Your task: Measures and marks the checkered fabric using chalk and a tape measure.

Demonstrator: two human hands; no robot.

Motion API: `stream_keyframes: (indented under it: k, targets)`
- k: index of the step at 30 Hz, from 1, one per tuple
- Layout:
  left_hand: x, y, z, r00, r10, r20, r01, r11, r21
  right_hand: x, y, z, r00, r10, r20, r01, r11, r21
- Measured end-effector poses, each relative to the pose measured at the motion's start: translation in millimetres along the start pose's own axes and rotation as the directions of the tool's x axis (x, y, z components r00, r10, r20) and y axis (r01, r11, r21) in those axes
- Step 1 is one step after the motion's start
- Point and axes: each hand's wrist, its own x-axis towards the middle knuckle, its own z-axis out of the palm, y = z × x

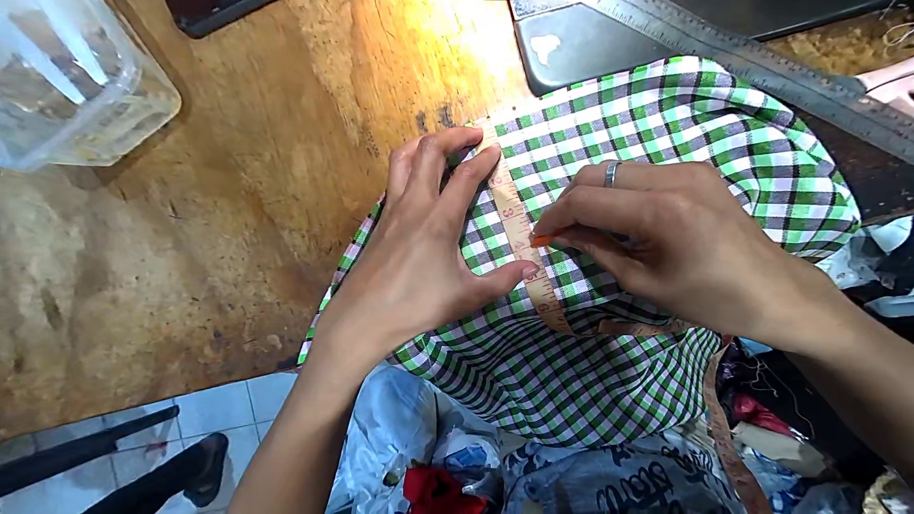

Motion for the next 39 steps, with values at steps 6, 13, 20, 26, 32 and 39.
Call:
stream_keyframes:
  k: [6,13,20,26,32,39]
  targets:
    - [-0.5,0.6,0.3,1.0,0.007,-0.007,-0.007,1.0,0.004,-1.0,-2.0,1.1,1.0,-0.006,0.009,0.006,1.0,0.001]
    - [-0.9,0.2,1.1,1.0,0.006,-0.008,-0.006,1.0,0.009,-2.0,-4.6,1.6,1.0,0.003,0.016,-0.002,1.0,-0.023]
    - [-0.9,-0.6,1.1,1.0,0.007,-0.005,-0.007,1.0,0.014,-1.8,-10.9,2.9,0.996,-0.071,0.048,0.076,0.991,-0.108]
    - [-3.2,-3.1,3.1,0.999,0.032,-0.022,-0.031,0.999,0.019,3.2,-22.2,-6.4,0.972,-0.124,0.201,0.171,0.956,-0.239]
    - [-2.7,-3.0,3.0,0.998,0.045,-0.033,-0.044,0.999,0.007,-1.4,-20.2,-26.7,1.0,-0.007,-0.018,0.006,0.999,-0.036]
    - [-7.1,3.6,2.6,0.999,0.032,-0.024,-0.032,0.999,0.005,28.2,-5.0,21.3,0.935,0.3,-0.191,-0.105,0.746,0.658]
